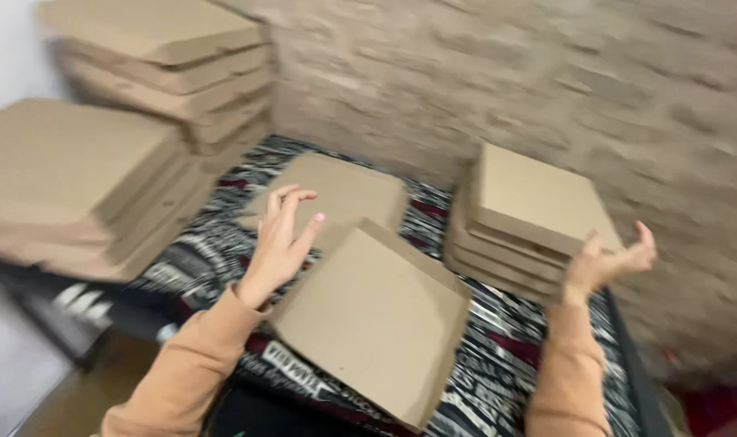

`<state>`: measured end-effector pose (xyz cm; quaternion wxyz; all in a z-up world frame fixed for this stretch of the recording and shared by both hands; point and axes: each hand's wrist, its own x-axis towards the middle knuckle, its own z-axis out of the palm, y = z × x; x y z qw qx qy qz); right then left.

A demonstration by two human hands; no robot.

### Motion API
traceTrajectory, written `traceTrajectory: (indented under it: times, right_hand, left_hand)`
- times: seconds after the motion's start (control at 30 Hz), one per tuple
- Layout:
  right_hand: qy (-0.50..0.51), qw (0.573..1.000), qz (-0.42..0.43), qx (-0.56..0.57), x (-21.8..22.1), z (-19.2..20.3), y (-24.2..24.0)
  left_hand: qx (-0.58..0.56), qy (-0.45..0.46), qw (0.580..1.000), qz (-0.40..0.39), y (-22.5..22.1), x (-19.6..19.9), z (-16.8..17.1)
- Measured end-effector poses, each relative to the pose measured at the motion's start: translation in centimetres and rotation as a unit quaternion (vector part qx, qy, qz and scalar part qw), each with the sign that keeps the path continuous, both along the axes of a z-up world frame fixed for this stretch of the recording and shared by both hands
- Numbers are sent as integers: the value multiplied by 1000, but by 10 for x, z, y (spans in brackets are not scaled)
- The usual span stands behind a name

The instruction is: The person folds flat cardboard sheets into boxes and stacks the completed containers on a table.

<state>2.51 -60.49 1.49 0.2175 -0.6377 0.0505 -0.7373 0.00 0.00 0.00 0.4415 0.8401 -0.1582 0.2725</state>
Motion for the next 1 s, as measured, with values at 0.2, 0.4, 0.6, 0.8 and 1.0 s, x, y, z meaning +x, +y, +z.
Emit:
traceTrajectory:
  times: [0.2,0.4,0.6,0.8,1.0]
  right_hand:
    - [110,954,31,279,95,-122,-242]
    - [242,895,112,357,62,-84,-152]
    - [378,853,100,346,46,-65,-142]
    - [392,793,308,350,35,-43,-105]
    - [429,760,379,309,47,-55,-109]
  left_hand:
    - [-26,140,967,-212,-178,97,22]
    - [-103,315,914,-234,-330,184,-17]
    - [-282,371,875,-130,-347,176,-4]
    - [-442,398,785,-174,-304,179,4]
    - [-505,330,788,-125,-266,166,17]
